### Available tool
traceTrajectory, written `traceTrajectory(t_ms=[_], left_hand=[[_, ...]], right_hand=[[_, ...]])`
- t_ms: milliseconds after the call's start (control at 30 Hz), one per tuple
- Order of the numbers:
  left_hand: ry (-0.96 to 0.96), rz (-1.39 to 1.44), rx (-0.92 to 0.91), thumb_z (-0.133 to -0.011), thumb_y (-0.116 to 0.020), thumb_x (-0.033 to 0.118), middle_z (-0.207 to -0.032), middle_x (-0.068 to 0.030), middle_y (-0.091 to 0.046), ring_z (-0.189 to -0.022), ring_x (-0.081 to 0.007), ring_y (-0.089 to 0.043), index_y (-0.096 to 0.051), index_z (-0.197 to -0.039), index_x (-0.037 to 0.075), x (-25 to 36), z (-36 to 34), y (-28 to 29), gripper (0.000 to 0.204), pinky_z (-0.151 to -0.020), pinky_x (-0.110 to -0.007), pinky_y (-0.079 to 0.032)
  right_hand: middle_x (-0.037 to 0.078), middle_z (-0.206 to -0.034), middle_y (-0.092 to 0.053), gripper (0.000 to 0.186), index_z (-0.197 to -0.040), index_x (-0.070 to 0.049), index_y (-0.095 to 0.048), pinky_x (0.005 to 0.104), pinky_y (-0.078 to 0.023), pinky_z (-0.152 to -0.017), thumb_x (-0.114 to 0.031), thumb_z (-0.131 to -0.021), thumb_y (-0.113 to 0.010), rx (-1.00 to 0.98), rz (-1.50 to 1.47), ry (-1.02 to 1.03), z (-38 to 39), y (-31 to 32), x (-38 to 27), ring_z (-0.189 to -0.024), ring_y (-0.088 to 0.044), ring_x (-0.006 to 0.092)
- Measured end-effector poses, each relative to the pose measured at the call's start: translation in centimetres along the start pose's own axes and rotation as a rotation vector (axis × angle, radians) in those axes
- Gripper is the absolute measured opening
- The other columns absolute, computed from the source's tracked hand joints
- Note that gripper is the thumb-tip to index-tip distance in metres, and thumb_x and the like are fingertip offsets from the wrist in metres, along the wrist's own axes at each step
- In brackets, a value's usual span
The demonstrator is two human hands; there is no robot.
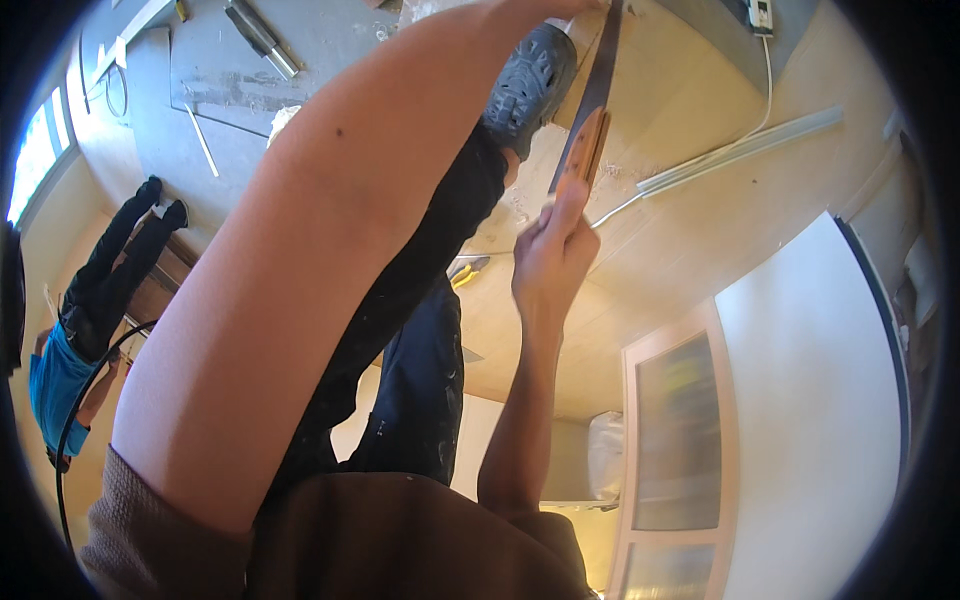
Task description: The person uses a hand saw to cut a small piece of wood placed on the floor. They hold the wood steady with their left hand and saw with their right hand, repeating the motion until the cut is complete.
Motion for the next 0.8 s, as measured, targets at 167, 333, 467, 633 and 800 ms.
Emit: traceTrajectory(t_ms=[167, 333, 467, 633, 800], left_hand=[[-0.134, -0.134, -0.095, -0.078, -0.075, 0.029, -0.090, -0.0247, -0.074, -0.089, -0.0386, -0.074, -0.076, -0.081, 0.002, 2.8, 0.2, 0.1, 0.027, -0.078, -0.049, -0.059], [-0.123, -0.090, -0.038, -0.075, -0.079, 0.027, -0.087, -0.0238, -0.075, -0.085, -0.0364, -0.075, -0.076, -0.078, 0.002, 0.4, 0.5, 1.1, 0.026, -0.074, -0.047, -0.059], [-0.062, -0.111, -0.106, -0.072, -0.085, 0.028, -0.087, -0.0231, -0.075, -0.082, -0.0343, -0.075, -0.076, -0.076, 0.000, 1.1, 0.8, 1.0, 0.030, -0.075, -0.045, -0.059], [-0.118, -0.049, -0.134, -0.070, -0.087, 0.035, -0.085, -0.0234, -0.075, -0.081, -0.0329, -0.075, -0.076, -0.075, 0.001, 1.4, 0.3, -0.1, 0.036, -0.075, -0.045, -0.058], [-0.022, -0.093, -0.183, -0.070, -0.084, 0.036, -0.087, -0.0246, -0.075, -0.085, -0.0333, -0.075, -0.077, -0.077, 0.001, 1.9, 1.0, 1.9, 0.036, -0.079, -0.045, -0.059]], right_hand=[[0.000, -0.053, -0.045, 0.058, -0.069, -0.002, -0.050, 0.0320, -0.034, -0.048, -0.040, -0.111, -0.041, -0.081, 0.187, 0.127, 1.4, 2.3, 4.2, -0.046, -0.043, 0.0102], [0.001, -0.052, -0.044, 0.062, -0.066, -0.003, -0.050, 0.0327, -0.033, -0.048, -0.045, -0.111, -0.041, 0.006, 0.178, 0.142, 1.4, 0.5, 5.6, -0.047, -0.043, 0.0111], [0.000, -0.052, -0.038, 0.065, -0.063, -0.007, -0.042, 0.0328, -0.030, -0.046, -0.053, -0.109, -0.043, -0.051, 0.046, -0.023, 2.2, 3.6, 2.5, -0.045, -0.040, 0.0105], [0.005, -0.051, -0.043, 0.073, -0.066, 0.001, -0.049, 0.0386, -0.033, -0.047, -0.059, -0.108, -0.041, 0.005, 0.195, 0.197, -7.7, 0.2, -1.0, -0.045, -0.043, 0.0141], [-0.003, -0.053, -0.039, 0.062, -0.064, -0.011, -0.044, 0.0279, -0.029, -0.041, -0.053, -0.110, -0.039, -0.027, 0.073, 0.140, -0.1, 2.9, 6.0, -0.042, -0.037, 0.0064]])
Point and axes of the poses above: each hand's wrist, its own z-axis away from the middle knuckle, its own y-axis out of the back of the hand, x = y × z, the point moved 1 cm from there along -z, towards the middle knuckle
